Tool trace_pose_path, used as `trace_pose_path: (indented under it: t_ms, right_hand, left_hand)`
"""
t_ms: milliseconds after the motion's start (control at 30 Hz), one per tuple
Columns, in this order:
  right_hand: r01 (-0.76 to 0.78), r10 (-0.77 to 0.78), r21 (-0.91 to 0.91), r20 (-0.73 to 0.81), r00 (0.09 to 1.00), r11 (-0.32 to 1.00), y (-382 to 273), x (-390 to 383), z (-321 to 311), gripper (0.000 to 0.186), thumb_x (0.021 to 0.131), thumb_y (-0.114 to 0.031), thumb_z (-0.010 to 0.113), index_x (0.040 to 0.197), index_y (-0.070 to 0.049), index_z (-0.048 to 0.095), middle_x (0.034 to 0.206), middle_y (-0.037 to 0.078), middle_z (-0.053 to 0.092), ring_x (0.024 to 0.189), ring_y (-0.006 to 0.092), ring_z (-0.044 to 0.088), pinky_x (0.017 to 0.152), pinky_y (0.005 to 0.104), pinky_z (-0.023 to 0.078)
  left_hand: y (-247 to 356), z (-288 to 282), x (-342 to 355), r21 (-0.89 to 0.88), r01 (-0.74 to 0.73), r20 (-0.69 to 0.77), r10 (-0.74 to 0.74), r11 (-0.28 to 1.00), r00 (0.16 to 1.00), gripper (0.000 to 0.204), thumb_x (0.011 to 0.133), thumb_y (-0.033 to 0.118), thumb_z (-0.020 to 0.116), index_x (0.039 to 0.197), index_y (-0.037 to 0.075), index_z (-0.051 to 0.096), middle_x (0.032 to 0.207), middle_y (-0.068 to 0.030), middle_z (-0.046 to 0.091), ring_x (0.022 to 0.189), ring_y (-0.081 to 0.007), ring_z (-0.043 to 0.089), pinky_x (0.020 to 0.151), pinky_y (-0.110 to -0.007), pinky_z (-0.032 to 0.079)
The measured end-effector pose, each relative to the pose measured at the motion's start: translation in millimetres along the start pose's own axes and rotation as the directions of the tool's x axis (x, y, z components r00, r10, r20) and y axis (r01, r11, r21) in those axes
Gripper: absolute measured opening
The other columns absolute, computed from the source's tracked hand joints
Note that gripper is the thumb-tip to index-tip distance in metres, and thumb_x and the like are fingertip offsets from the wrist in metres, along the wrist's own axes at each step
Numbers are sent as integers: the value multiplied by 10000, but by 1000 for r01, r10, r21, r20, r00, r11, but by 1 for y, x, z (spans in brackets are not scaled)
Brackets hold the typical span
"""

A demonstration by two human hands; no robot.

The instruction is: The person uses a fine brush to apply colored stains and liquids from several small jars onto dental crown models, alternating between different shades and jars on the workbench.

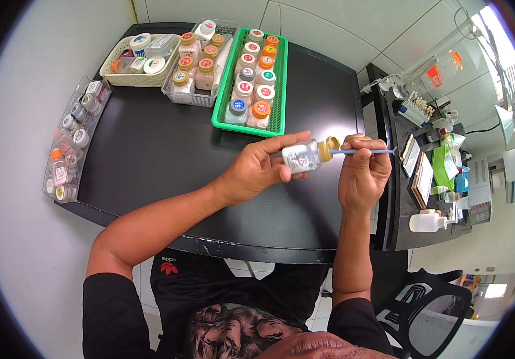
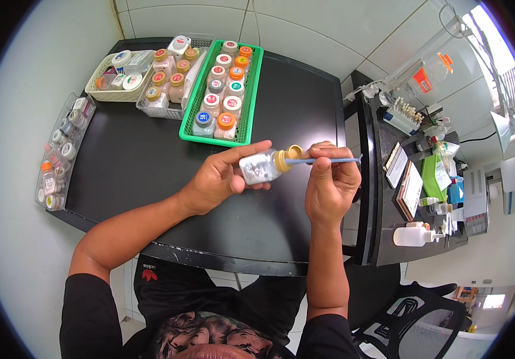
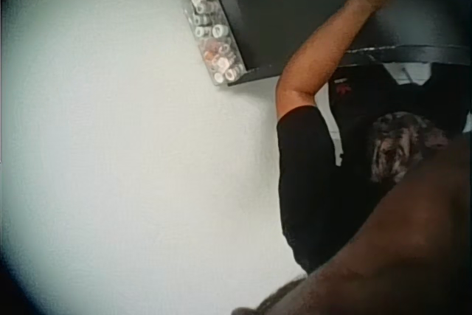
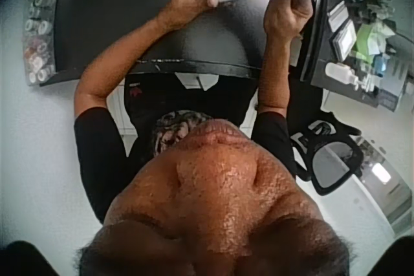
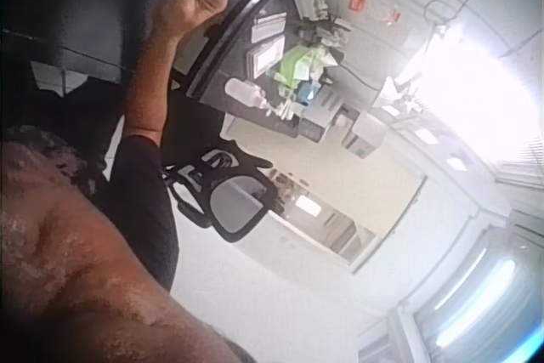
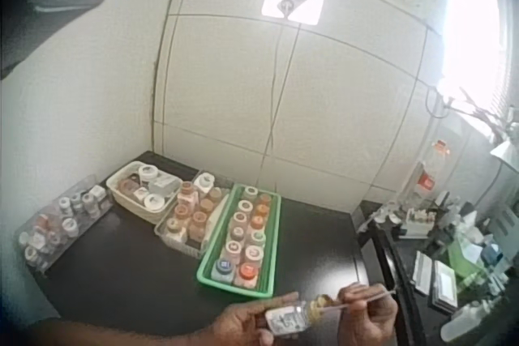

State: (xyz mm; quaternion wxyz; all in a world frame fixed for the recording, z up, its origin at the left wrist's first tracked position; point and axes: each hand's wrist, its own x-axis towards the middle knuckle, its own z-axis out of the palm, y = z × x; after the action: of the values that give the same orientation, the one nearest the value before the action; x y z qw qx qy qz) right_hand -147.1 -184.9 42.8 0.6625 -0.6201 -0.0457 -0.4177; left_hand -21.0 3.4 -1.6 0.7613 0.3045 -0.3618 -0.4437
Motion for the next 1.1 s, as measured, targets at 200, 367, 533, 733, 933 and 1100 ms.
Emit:
trace_pose_path:
  t_ms: [200, 367, 533, 733, 933, 1100]
  right_hand:
    - [-2, 1, 14, 53, 999, 1000, -2, 3, -2, 227, 1026, -194, 716, 1044, 30, 679, 987, 140, 679, 908, 204, 642, 843, 335, 498]
    - [-33, 33, -3, 67, 997, 999, -4, 2, -4, 247, 1025, -203, 720, 1032, 38, 670, 954, 144, 672, 854, 208, 637, 807, 329, 488]
    - [3, -3, -40, 7, 1000, 999, -2, 3, 1, 285, 1023, -234, 725, 1014, 45, 666, 923, 150, 667, 802, 206, 625, 796, 325, 489]
    - [-30, 28, 25, 106, 994, 999, -2, 4, -2, 270, 1026, -221, 720, 1015, 45, 679, 890, 152, 667, 883, 217, 629, 813, 339, 483]
    - [-1, 1, 0, 112, 994, 1000, -5, 4, 2, 285, 1015, -232, 735, 992, 45, 675, 879, 142, 655, 861, 211, 615, 797, 336, 472]
    - [-9, 8, 14, 75, 997, 1000, -5, 5, 1, 314, 1006, -254, 747, 962, 47, 665, 859, 135, 643, 825, 211, 600, 787, 336, 470]
  left_hand:
    - [9, 5, -3, 64, 153, -36, -151, 986, 988, 752, 947, -51, 750, 1609, 74, 415, 1356, -84, 657, 1170, -162, 674, 1073, -340, 558]
    - [7, 3, -4, 59, 128, 11, -129, 990, 992, 668, 998, -6, 707, 1597, 69, 420, 1346, -94, 654, 1175, -166, 673, 1064, -349, 563]
    - [8, 2, -4, 113, 115, 48, -121, 987, 991, 591, 1036, 86, 690, 1565, 37, 431, 1299, -91, 660, 1137, -169, 684, 1037, -353, 572]
    - [4, -2, -4, 135, 87, 84, -99, 987, 992, 550, 1063, 171, 668, 1535, 2, 443, 1250, -93, 664, 1069, -165, 693, 970, -342, 583]
    - [5, 1, -4, 174, 85, 101, -104, 981, 989, 538, 1077, 190, 645, 1535, 18, 419, 1162, -91, 669, 1002, -165, 691, 914, -343, 584]
    - [5, 4, -6, 241, 56, 68, -75, 969, 995, 575, 1057, 327, 679, 1494, 63, 415, 1122, -101, 669, 948, -158, 692, 809, -302, 565]
